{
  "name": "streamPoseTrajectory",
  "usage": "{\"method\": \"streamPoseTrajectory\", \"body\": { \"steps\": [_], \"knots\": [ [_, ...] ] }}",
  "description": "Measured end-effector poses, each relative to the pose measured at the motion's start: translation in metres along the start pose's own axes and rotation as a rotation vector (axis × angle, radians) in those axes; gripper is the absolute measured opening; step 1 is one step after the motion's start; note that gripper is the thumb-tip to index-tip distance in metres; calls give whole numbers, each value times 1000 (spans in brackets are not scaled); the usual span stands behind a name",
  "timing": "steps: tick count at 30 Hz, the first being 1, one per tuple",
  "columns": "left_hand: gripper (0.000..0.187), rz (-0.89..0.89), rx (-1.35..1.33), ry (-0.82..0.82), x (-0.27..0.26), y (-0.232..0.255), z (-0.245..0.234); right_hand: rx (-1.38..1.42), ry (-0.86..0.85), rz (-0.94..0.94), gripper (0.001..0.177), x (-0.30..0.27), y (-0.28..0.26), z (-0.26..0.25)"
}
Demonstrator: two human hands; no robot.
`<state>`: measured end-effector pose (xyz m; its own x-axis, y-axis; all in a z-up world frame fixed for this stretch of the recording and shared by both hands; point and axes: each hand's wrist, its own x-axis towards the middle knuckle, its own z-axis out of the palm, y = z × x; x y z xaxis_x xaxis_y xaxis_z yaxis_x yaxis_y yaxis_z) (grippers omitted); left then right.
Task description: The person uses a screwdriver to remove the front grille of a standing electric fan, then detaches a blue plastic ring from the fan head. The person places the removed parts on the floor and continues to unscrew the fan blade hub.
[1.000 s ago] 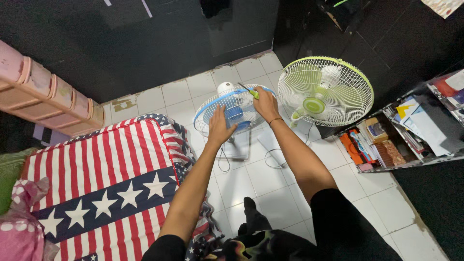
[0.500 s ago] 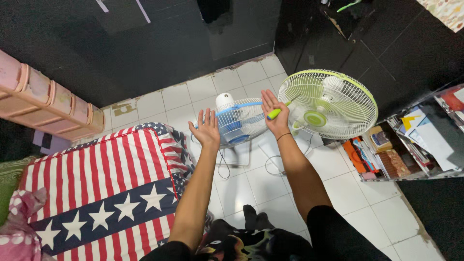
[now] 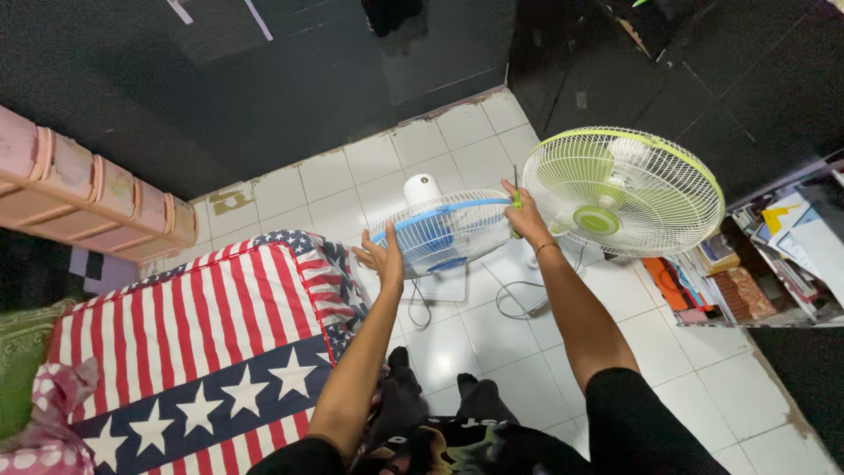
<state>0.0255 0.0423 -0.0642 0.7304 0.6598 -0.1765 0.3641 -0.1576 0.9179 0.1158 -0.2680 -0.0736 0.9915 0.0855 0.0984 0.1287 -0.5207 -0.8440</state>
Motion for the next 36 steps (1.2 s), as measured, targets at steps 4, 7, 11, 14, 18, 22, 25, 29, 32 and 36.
{"method": "streamPoseTrajectory", "body": {
  "steps": [4, 7, 11, 14, 18, 22, 25, 29, 32, 36],
  "knots": [
    [88, 97, 8, -83, 26, -17, -8, -6, -245, 363, 69, -2, -14, -1],
    [82, 243, 36, -125, 54, -22, -22, 122, -168, 282, 64, -25, -24, 10],
    [69, 352, 95, -148, 75, -23, -39, 498, -244, 213, 69, -63, -36, 31],
    [67, 417, 108, -172, 77, -16, -54, 582, -221, 258, 76, -98, -47, 38],
    [69, 439, 113, -201, 70, -12, -71, 537, -65, 12, 76, -116, -56, 52],
    [70, 610, 99, -194, 58, -33, -84, 495, 107, -98, 72, -109, -36, 59],
    [70, 774, 93, -186, 58, -53, -86, 453, 242, -154, 67, -112, -18, 65],
    [68, 905, -9, -249, 73, -81, -91, 669, 350, -277, 68, -111, -12, 77],
    [62, 953, -256, -236, 86, -128, -92, 624, 438, -291, 69, -113, -13, 83],
    [32, 609, -465, -147, 86, -230, -56, 603, 446, -231, 67, -114, -11, 81]
  ]
}}
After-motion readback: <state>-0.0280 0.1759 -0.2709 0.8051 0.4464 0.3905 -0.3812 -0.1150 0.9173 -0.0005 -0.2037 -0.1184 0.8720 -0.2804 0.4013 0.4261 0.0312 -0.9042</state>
